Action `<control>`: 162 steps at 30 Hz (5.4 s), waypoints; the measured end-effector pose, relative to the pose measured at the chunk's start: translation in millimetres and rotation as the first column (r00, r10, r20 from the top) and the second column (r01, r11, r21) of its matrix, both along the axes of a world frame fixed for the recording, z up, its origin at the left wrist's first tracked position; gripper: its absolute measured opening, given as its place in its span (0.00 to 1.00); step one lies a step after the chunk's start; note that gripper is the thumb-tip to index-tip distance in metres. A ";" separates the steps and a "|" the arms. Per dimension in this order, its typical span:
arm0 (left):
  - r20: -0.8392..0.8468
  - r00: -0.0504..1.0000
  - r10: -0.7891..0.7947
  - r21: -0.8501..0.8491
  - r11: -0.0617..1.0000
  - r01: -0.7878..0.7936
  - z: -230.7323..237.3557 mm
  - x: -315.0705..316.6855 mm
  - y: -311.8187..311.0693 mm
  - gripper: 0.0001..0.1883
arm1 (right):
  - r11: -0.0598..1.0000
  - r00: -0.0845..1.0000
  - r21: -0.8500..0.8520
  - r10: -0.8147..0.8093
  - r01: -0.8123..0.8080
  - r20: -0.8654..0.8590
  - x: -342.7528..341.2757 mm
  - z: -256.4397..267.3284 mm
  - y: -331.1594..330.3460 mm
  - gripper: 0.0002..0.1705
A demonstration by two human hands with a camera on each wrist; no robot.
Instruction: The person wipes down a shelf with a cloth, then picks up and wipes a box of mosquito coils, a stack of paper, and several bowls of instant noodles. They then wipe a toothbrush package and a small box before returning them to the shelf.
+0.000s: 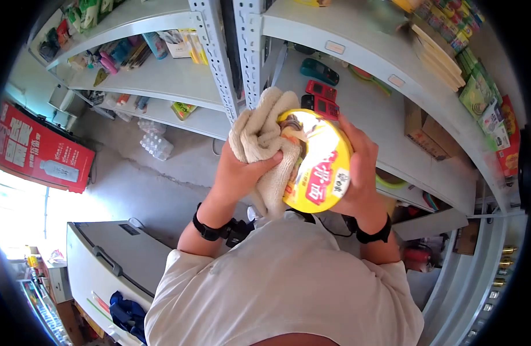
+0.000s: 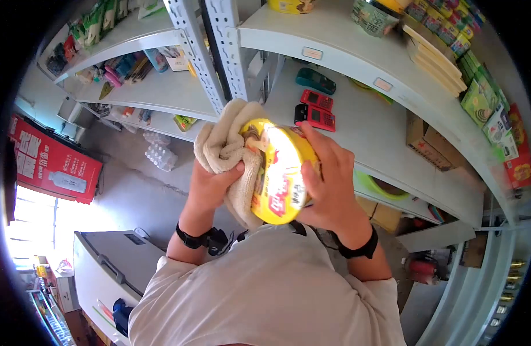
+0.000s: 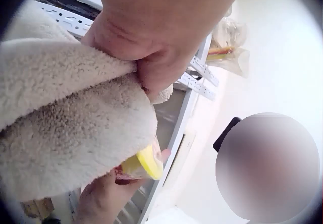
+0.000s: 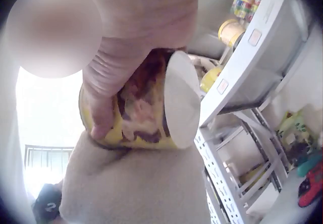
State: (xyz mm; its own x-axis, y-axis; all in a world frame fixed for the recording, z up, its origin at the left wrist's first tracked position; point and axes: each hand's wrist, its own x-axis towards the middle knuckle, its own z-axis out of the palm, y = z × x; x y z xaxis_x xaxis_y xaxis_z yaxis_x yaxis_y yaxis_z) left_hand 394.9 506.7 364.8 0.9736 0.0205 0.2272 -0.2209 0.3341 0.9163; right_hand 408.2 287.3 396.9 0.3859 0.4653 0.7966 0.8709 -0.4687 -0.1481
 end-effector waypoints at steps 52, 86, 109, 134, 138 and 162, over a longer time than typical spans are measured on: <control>0.690 0.714 0.122 0.204 0.913 -0.352 -4.6 -4.1 10.2 0.29 | 0.518 0.720 0.855 0.590 0.009 -0.365 -7.9 4.4 43.6 0.63; -0.074 0.838 0.541 -0.015 0.839 -0.543 -67.4 17.0 115.2 0.24 | 0.887 0.883 0.318 -0.177 0.334 -0.434 270.8 181.1 69.1 0.71; -0.190 0.975 -0.116 -0.228 0.971 0.071 -72.7 57.6 23.1 0.41 | 0.879 0.050 0.470 0.468 0.080 -0.883 77.1 -71.2 40.2 0.30; -0.448 0.886 -0.120 -0.108 0.991 0.080 -98.4 33.9 30.2 0.29 | 0.877 -0.186 0.469 0.446 -0.106 -0.876 105.6 -124.4 43.5 0.36; -0.421 0.906 -0.038 -0.128 0.992 -0.018 -100.2 32.2 70.8 0.30 | 0.877 -0.199 0.464 0.437 -0.123 -0.877 106.2 -116.7 100.2 0.35; -0.564 0.823 -0.073 -0.645 0.662 -0.383 -127.1 -2.8 465.3 0.31 | 0.993 0.461 0.116 0.103 0.001 -0.881 154.3 -147.9 470.2 0.27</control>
State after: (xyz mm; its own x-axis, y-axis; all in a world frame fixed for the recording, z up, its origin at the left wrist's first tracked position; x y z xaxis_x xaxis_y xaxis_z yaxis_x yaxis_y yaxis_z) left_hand 392.1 972.0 237.7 0.8887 0.1121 -0.4447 0.0751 0.9210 0.3823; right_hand 562.5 757.6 249.0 0.8852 0.4585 0.0790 0.2699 -0.3677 -0.8899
